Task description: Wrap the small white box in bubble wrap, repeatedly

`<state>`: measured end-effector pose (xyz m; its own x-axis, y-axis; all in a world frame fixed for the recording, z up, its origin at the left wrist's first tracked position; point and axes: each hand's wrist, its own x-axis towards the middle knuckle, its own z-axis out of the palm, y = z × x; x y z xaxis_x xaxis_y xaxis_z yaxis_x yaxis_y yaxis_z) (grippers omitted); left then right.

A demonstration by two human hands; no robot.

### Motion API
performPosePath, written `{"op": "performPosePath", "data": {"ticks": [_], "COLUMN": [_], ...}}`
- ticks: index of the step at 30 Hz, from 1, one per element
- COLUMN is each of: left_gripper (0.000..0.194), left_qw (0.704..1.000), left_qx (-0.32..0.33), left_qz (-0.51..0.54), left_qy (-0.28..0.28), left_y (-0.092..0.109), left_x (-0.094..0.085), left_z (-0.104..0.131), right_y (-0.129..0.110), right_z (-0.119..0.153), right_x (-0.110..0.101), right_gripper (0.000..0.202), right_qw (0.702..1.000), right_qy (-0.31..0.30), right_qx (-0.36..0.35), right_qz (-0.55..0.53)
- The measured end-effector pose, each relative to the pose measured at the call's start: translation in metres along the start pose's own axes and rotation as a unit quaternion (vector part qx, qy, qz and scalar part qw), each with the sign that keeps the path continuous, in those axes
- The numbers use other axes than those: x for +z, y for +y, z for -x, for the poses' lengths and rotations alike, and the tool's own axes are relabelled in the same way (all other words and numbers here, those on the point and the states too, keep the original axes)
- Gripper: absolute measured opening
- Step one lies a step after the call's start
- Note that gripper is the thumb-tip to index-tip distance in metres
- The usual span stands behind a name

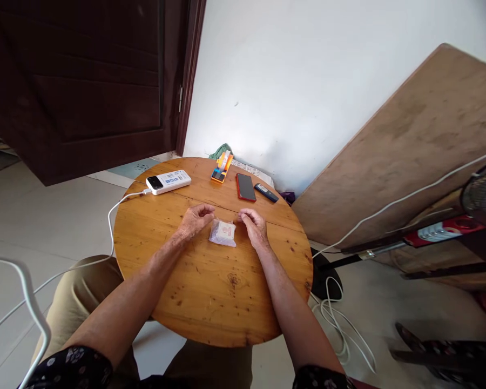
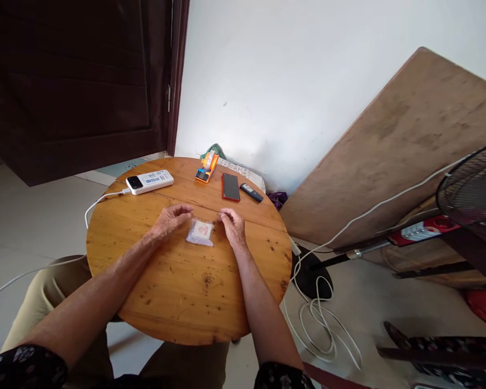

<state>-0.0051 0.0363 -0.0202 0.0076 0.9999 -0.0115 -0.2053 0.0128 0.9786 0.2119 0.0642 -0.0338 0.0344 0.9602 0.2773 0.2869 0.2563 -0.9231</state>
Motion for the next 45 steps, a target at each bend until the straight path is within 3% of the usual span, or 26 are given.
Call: {"op": "performPosePath", "data": {"ticks": [4,7,11,16,19,25,33,38,45], "left_gripper": [0.035,0.037,0.039,0.038,0.037,0.039,0.047,0.048,0.038], "left_qw": [1.000,0.999,0.998,0.995,0.992,0.990,0.990,0.993,0.996], "left_qx": [-0.007,-0.009,-0.014,-0.021,-0.017,-0.022,-0.050,-0.043,-0.053], "left_qz": [-0.011,-0.026,-0.045,-0.067,-0.091,-0.113,-0.101,-0.089,-0.075], "left_qy": [-0.020,-0.032,-0.052,-0.073,-0.083,-0.085,-0.081,-0.061,0.008], "left_y": [0.004,0.006,0.004,0.004,0.006,0.007,0.008,0.008,0.011], "left_x": [-0.001,0.000,0.001,0.003,0.003,0.003,0.007,0.006,0.000], "left_z": [0.004,0.006,0.007,0.009,0.011,0.011,0.009,0.016,0.013], "right_y": [-0.008,-0.019,-0.028,-0.033,-0.037,-0.040,-0.047,-0.054,-0.055], "right_z": [0.005,0.010,0.011,0.014,0.020,0.027,0.027,0.030,0.032], "right_x": [-0.006,-0.019,-0.035,-0.035,-0.028,-0.019,-0.019,-0.019,-0.012], "right_gripper": [0.027,0.031,0.054,0.078,0.083,0.071,0.072,0.067,0.044], "right_qw": [0.999,0.991,0.959,0.935,0.937,0.949,0.945,0.947,0.954], "right_qy": [-0.045,-0.133,-0.279,-0.354,-0.346,-0.307,-0.313,-0.293,-0.253], "right_qx": [0.004,0.009,0.004,-0.024,-0.025,-0.032,-0.028,-0.080,-0.127], "right_qz": [0.000,-0.011,-0.047,0.005,0.043,0.066,0.095,0.100,0.098]}}
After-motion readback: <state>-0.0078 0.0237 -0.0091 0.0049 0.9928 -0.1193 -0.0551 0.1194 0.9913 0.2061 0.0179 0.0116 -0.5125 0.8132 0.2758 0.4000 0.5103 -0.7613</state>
